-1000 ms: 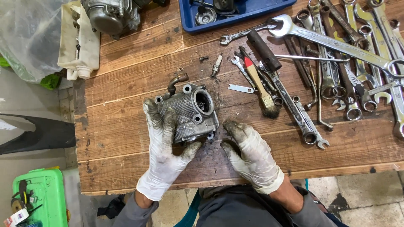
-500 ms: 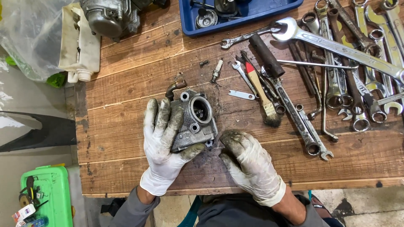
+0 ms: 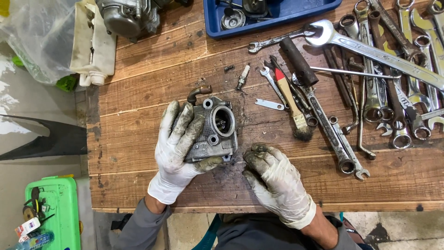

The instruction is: Disassembling and cleaning a motorcycle engine cylinder head on a workbench

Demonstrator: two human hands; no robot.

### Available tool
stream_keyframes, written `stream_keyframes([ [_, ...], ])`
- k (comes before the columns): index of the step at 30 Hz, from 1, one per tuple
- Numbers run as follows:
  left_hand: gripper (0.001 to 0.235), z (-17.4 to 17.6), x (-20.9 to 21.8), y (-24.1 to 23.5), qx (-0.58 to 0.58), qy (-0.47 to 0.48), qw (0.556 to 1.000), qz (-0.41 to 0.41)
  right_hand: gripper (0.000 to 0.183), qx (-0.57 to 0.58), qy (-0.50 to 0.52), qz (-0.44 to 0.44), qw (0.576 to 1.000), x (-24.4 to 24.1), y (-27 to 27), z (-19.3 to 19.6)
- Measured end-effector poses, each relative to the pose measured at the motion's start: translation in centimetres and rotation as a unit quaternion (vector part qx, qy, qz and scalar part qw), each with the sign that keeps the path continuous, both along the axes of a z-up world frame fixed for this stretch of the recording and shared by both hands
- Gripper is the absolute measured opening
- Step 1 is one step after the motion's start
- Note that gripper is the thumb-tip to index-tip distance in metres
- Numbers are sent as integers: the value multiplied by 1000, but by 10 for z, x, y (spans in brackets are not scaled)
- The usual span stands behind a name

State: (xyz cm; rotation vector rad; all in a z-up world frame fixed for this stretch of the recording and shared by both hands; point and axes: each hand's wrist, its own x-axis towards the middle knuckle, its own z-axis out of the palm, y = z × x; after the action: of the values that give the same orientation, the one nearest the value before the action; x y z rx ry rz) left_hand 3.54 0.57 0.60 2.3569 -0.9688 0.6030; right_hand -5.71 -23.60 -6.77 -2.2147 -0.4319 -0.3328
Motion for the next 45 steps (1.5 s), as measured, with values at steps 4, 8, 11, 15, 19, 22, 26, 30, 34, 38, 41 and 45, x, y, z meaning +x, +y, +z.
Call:
stream_keyframes([
  [4, 78, -1, 8, 8, 6, -4, 1000, -23, 31, 27, -9, 11, 1000, 1, 0, 13],
  [8, 79, -1, 21, 19, 11, -14, 998, -65, 30, 52, -14, 0, 999, 1, 0, 22],
  [11, 81, -5, 31, 28, 8, -16, 995, -99, 29, 45, -18, 3, 999, 1, 0, 21],
  [15, 84, 1, 39, 32, 0, -8, 991, -135, 30, 36, -2, 3, 999, 0, 0, 15],
  [19, 81, 2, 40, 31, -16, -10, 991, -135, 29, 21, -24, -8, 999, 1, 1, 15],
  [22, 91, -6, 43, 43, 19, -9, 990, -141, 29, 40, -31, 13, 999, 3, 0, 15],
  [26, 102, -17, 36, 57, 24, 46, 989, -138, 31, 34, -9, 3, 999, 0, -1, 8],
  [30, 67, -29, 24, 57, -44, 77, 994, -60, 28, 56, -15, 6, 998, 2, 0, 20],
  [34, 72, -26, 18, 48, -68, 124, 989, -40, 29, 35, -5, 8, 999, 1, -1, 11],
  [38, 74, -24, 18, 44, -79, 127, 988, -35, 31, 27, 3, 6, 1000, 0, -1, 7],
  [41, 76, -23, 17, 38, -79, 94, 992, -20, 32, 16, 6, 0, 1000, 0, 0, 6],
  [45, 70, -24, 16, 31, -101, 71, 992, -4, 30, 24, -10, 6, 1000, 1, 0, 12],
])
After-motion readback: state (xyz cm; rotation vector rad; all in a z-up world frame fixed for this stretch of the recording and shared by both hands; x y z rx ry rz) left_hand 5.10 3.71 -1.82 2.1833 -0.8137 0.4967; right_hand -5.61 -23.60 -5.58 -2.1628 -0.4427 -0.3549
